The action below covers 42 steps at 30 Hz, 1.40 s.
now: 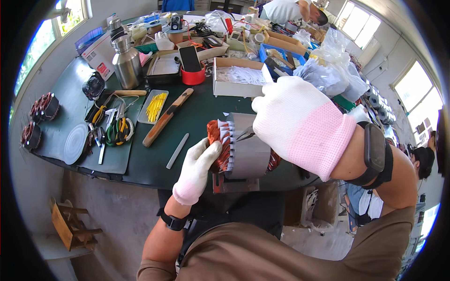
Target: Assembling and inspecting a motor stator by inserting copper coils and using tools to secure them.
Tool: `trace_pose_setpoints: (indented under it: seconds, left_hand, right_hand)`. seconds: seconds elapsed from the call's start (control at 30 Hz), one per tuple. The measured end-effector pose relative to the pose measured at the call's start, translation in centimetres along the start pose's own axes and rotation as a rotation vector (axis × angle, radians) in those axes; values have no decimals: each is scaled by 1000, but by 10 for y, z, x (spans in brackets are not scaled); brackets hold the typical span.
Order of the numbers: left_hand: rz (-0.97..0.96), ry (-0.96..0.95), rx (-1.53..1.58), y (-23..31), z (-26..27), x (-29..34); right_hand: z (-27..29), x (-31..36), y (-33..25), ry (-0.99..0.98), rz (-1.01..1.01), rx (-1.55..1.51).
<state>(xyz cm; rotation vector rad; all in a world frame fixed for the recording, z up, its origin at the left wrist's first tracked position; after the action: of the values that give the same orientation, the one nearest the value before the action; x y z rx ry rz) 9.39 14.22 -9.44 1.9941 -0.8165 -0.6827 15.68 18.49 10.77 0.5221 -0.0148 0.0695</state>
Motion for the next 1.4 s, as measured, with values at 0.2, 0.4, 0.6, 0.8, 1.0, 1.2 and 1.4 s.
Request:
trace_pose_setpoints:
  seconds: [0.2,0.4,0.6,0.8,1.0,1.2,1.4]
  left_hand:
    - [-31,-9,-5,2,-2,1]
    - [-39,13,-71,8,-4,1]
    - [-24,6,-67,5,-2,1]
    - [-13,-50,-130,6,2,2]
    - [-36,-150,-94,9,-12,-1]
    - [-54,-33,-179,8,-5,5]
    - [-153,242,-163,7,-10,3]
  right_hand:
    - [-12,-5,0,-51,-13,-43]
    - [21,-21,-26,44,137,-97]
    - [2,-34,-37,-70,94,54]
    - [-5,-39,-29,-3,179,-52]
    - [-6,-23,-21,-84,40,-74]
    - [-7,12,29,108,-44,38]
    - [-48,62,49,46,-106,-16]
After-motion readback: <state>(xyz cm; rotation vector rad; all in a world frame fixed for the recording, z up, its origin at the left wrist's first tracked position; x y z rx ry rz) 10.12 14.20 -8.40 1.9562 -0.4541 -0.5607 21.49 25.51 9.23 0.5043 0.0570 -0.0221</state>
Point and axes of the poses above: each hand's wrist, its own x-axis away from the middle knuckle, its own z-axis out of the back of the hand, y = z × x, the point moved 10 cm from there along -x, towards the middle knuckle, and after that the axes turned 9 degrees about -z, right-handed, at the moved point
